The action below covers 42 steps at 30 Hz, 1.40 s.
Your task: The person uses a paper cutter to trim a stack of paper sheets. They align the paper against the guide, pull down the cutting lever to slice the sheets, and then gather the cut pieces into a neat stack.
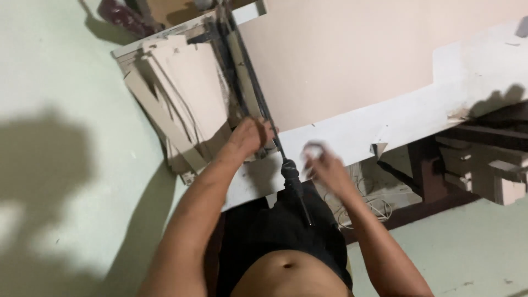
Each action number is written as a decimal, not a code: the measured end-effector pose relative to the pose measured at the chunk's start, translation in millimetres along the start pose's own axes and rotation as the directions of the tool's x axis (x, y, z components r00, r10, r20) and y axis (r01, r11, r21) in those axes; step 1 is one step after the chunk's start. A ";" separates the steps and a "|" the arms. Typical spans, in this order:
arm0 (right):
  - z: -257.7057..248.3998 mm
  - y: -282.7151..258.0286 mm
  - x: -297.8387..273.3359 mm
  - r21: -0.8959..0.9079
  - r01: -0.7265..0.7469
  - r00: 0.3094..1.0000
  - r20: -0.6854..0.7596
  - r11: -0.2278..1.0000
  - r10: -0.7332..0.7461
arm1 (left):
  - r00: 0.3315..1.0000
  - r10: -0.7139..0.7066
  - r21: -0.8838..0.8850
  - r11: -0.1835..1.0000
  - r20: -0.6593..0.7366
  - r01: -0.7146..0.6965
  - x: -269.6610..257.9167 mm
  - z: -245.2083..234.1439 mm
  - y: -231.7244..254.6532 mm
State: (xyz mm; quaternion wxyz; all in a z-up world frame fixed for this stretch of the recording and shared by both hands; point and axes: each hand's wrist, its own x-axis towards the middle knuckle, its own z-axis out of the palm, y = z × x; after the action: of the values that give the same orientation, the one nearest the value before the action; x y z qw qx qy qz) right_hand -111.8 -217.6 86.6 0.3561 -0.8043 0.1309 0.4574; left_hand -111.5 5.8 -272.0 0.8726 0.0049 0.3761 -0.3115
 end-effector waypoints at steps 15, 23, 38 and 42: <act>6.9 107.6 120.6 0.864 -0.013 0.975 -0.101 0.504 0.198 | 0.951 0.210 0.044 -0.978 0.227 0.206 -164.1 239.9 19.4; -0.1 66.3 139.4 0.659 0.049 0.988 -0.143 0.750 0.061 | 0.837 0.547 0.226 -0.812 -0.030 0.539 -125.4 283.9 1.1; 74.5 -32.2 -22.8 -0.465 -0.041 0.997 0.041 0.884 0.068 | 0.813 0.562 0.263 -0.770 -0.151 0.581 -91.2 259.6 7.1; 116.1 45.1 42.3 -0.515 0.039 0.999 -0.012 0.857 -0.052 | 0.819 0.560 0.287 -0.770 -0.123 0.570 -94.5 254.6 6.8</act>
State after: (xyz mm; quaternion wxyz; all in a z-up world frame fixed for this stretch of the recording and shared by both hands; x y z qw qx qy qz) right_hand -187.4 -164.4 -6.9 0.1377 -0.8788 -0.0103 0.4568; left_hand 9.1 0.4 -28.7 0.0149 0.9094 0.0285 -0.4147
